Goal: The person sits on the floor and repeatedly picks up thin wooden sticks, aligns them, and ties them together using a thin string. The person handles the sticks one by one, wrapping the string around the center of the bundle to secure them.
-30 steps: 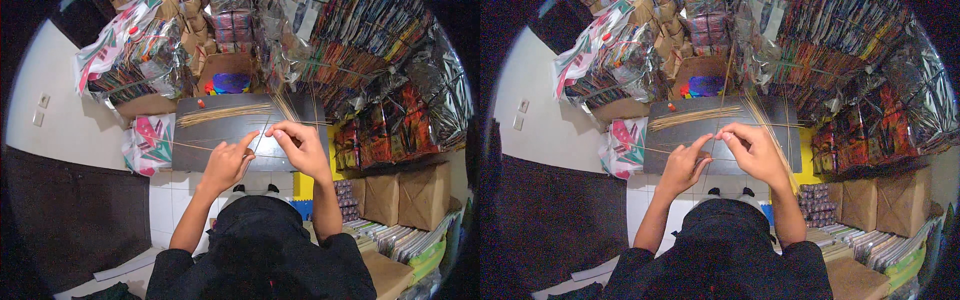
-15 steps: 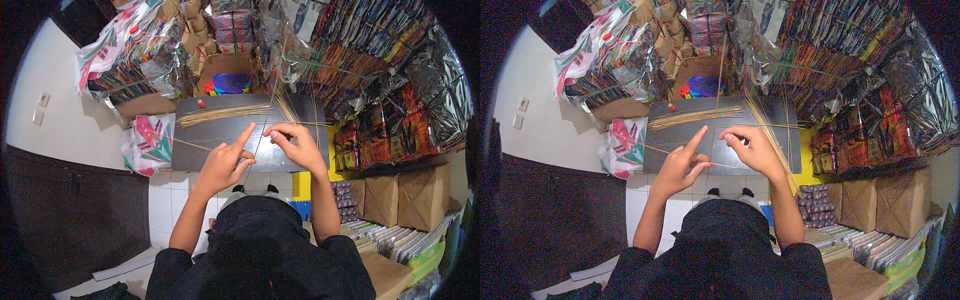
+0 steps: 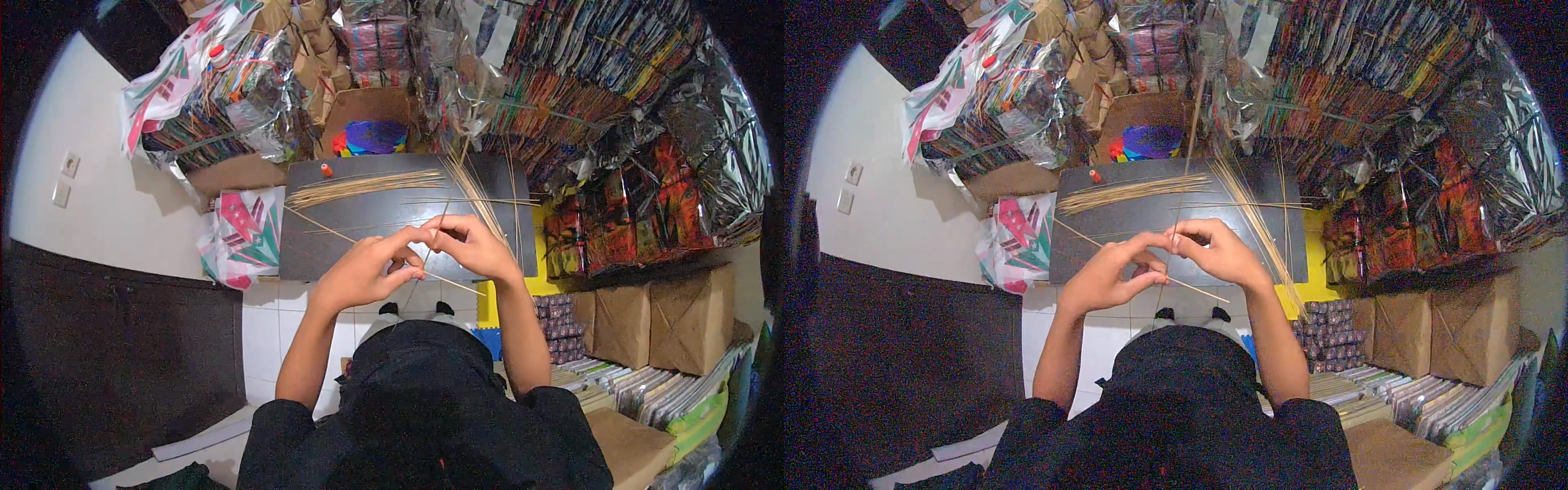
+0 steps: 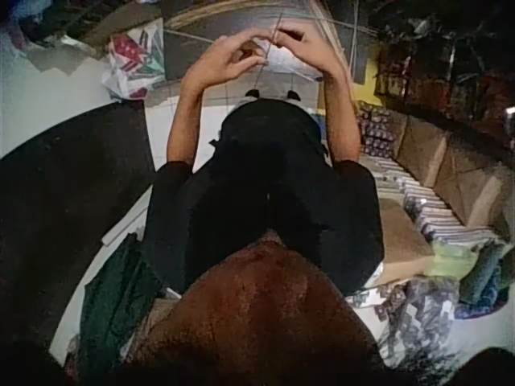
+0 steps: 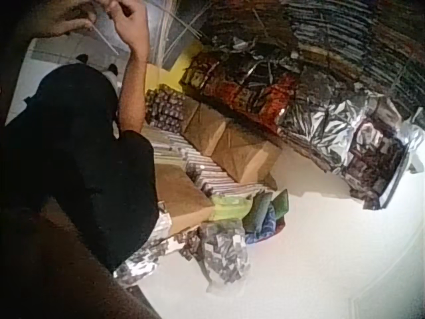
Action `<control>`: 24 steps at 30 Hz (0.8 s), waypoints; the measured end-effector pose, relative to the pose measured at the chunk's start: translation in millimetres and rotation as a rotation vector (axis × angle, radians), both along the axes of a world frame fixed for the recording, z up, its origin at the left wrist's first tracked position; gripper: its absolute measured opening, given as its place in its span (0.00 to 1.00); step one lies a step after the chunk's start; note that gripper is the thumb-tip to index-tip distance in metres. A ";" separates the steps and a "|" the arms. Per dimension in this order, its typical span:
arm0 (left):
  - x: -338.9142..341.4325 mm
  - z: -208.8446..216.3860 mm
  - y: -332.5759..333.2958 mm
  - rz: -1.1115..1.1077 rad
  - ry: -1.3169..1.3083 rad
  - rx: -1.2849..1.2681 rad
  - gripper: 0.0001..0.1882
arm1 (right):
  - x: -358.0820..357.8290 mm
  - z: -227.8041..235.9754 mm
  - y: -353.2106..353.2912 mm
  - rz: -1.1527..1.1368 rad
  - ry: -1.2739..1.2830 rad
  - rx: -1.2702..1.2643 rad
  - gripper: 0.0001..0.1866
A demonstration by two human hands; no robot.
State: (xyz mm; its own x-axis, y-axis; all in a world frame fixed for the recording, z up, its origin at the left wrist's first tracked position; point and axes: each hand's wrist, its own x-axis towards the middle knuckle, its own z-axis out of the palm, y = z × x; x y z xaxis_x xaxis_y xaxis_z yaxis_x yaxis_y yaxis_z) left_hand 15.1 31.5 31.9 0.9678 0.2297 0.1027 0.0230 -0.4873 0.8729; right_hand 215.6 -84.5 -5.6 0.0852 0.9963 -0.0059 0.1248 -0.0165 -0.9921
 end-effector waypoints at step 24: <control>2.8 -4.3 -1.2 0.114 0.073 0.133 0.21 | -47.8 36.5 -17.6 -0.590 -0.768 0.356 0.13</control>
